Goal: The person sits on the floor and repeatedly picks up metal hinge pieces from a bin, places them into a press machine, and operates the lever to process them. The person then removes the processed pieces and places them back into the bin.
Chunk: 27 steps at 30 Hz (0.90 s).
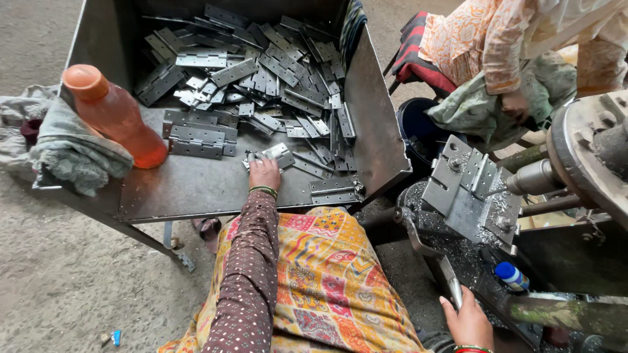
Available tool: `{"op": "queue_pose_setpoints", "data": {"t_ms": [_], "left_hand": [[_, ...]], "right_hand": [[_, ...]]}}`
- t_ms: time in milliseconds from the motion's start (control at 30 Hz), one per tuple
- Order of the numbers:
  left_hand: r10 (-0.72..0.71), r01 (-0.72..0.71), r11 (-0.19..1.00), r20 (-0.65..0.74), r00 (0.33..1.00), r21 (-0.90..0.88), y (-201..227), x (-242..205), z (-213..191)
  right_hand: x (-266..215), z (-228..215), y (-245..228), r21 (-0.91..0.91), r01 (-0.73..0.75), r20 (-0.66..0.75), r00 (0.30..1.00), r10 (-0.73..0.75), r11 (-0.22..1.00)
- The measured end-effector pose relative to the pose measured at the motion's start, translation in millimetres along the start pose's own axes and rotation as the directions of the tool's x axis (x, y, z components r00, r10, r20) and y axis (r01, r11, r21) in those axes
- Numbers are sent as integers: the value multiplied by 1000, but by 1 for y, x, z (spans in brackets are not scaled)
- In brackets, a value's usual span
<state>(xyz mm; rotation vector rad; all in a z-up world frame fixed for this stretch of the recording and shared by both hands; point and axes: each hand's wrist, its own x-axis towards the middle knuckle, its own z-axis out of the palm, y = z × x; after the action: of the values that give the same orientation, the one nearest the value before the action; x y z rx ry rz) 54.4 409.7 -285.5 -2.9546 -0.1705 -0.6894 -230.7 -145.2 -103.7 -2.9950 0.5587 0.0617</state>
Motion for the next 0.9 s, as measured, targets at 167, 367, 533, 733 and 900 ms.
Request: {"op": "queue_pose_setpoints", "data": {"t_ms": [167,367,533,733,900], "left_hand": [[91,-92,996,84,992,9,14,6,16],[221,-220,975,92,971,-27,16,10,10],[65,-56,997,167,984,-57,6,9,-15],[-275,271,956,-20,961,-117,-12,4,-49],[-253,274,959,233,939,-65,-6,20,-44]], "right_hand": [[-2,-3,-7,-35,-12,10,1000,13,999],[-6,-8,-11,-8,-32,17,999,32,999],[-4,-7,-13,-21,-87,78,993,88,996],[-6,-8,-15,-12,-88,67,994,89,996],[-8,-14,-22,-17,-60,14,998,61,998]]}}
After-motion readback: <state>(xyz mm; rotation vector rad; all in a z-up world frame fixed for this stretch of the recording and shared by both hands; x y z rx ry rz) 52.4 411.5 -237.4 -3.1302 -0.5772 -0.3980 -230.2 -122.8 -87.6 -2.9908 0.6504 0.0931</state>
